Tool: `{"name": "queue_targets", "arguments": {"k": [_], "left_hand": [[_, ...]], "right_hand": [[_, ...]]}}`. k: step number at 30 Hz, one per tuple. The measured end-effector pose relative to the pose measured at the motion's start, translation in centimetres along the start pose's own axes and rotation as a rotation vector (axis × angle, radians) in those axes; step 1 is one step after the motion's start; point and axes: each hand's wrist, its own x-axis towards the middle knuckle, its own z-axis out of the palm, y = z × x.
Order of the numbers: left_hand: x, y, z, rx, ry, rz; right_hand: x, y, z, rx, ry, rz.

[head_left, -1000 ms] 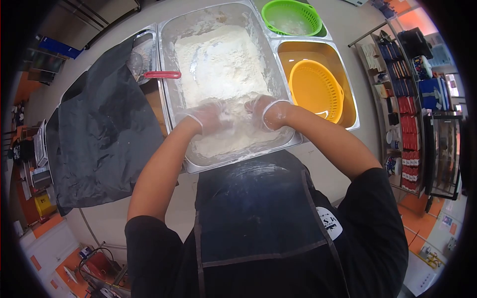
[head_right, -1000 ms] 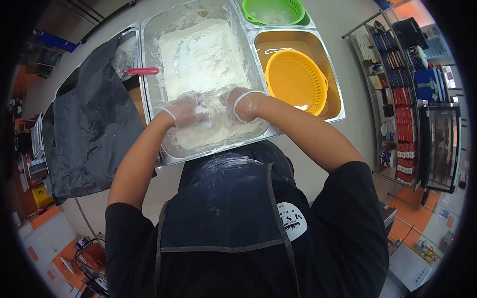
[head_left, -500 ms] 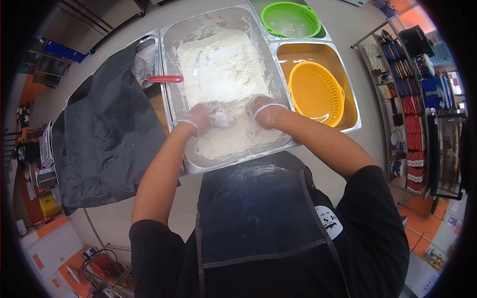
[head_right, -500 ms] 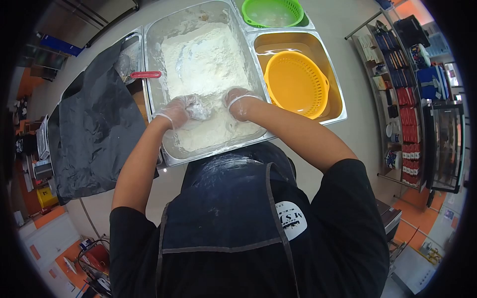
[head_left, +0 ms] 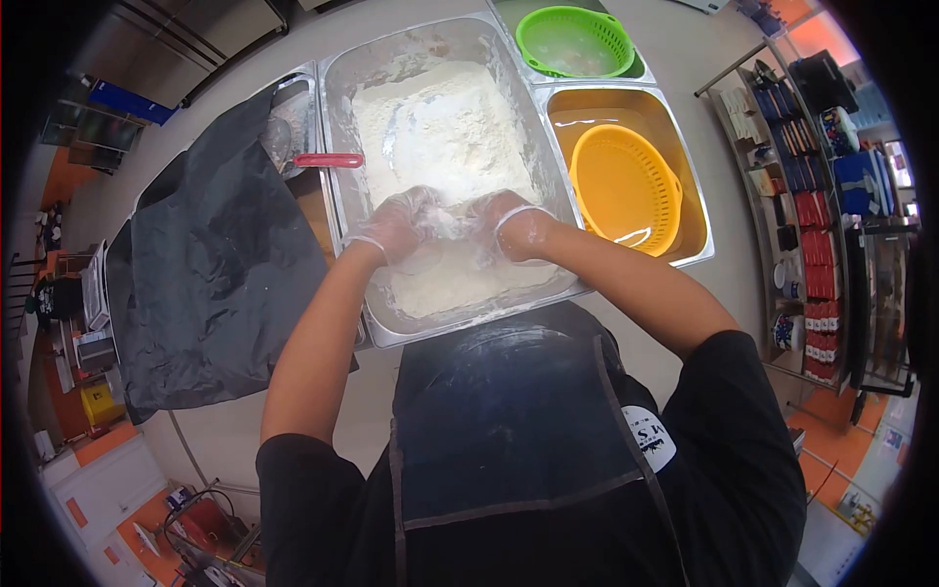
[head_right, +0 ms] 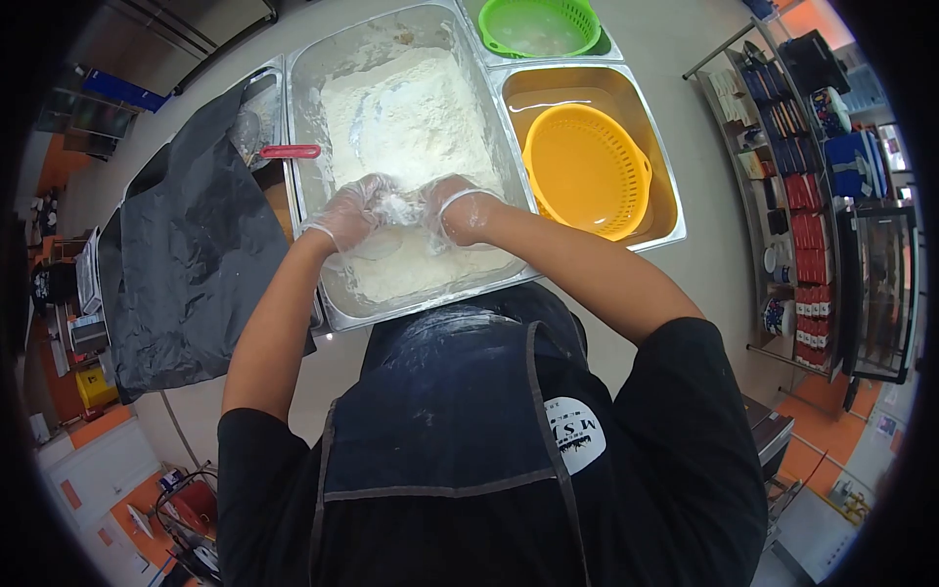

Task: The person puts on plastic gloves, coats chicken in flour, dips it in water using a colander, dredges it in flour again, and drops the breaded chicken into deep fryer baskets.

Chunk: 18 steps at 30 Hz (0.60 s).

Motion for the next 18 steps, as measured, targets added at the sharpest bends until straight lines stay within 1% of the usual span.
{"name": "queue_targets", "arguments": {"k": [1, 2, 3, 4, 6, 7, 9, 10, 12, 13, 14, 15, 16, 18], "left_hand": [[0.0, -0.4, 0.1, 0.044, 0.040, 0.004], [-0.3, -0.7, 0.5, 0.209, 0.012, -0.002], [-1.1, 0.4, 0.6, 0.374, -0.020, -0.005], [-1.3, 1.2, 0.6, 0.542, -0.045, -0.005], [-0.5, 0.8, 1.7, 0.729, -0.266, -0.049], [-0.1, 0.5, 2.3, 0.821, -0.382, -0.068], [-0.4, 0.2, 3.1, 0.820, -0.348, -0.131], [-0.5, 0.4, 3.7, 0.813, -0.322, -0.156], [-0.7, -1.3, 4.5, 0.822, -0.278, -0.038], [-0.8, -1.4, 4.3, 0.829, -0.259, 0.015], [-0.9, -1.4, 4.2, 0.783, -0.252, -0.014], [-1.1, -0.6, 3.7, 0.736, -0.244, -0.048], [-1.4, 0.1, 3.2, 0.687, -0.239, -0.087], [-1.5, 0.8, 3.3, 0.544, -0.164, -0.098]], "right_hand": [[0.4, 0.2, 0.0, 0.018, -0.017, 0.086], [0.7, 0.4, 0.1, 0.039, -0.036, 0.173], [0.8, 0.4, -0.1, 0.060, -0.055, 0.264], [0.6, 0.6, -0.3, 0.009, 0.005, 0.170], [0.0, 1.0, -0.7, -0.098, 0.119, -0.027], [-0.3, 1.0, -0.6, -0.065, 0.118, -0.007], [-0.8, 2.0, -1.2, -0.015, 0.122, 0.048], [-1.7, 2.5, -3.1, -0.044, 0.091, 0.059], [-3.5, 3.5, -6.6, -0.088, 0.034, 0.095], [-3.9, 5.1, -7.4, -0.083, 0.186, 0.137], [-4.8, 6.9, -8.5, -0.111, 0.210, 0.219], [-6.0, 8.0, -11.4, -0.139, 0.235, 0.295], [-7.4, 8.3, -15.0, 0.014, 0.262, 0.429], [-8.0, 11.4, -17.1, 0.346, 0.406, 0.652]]}}
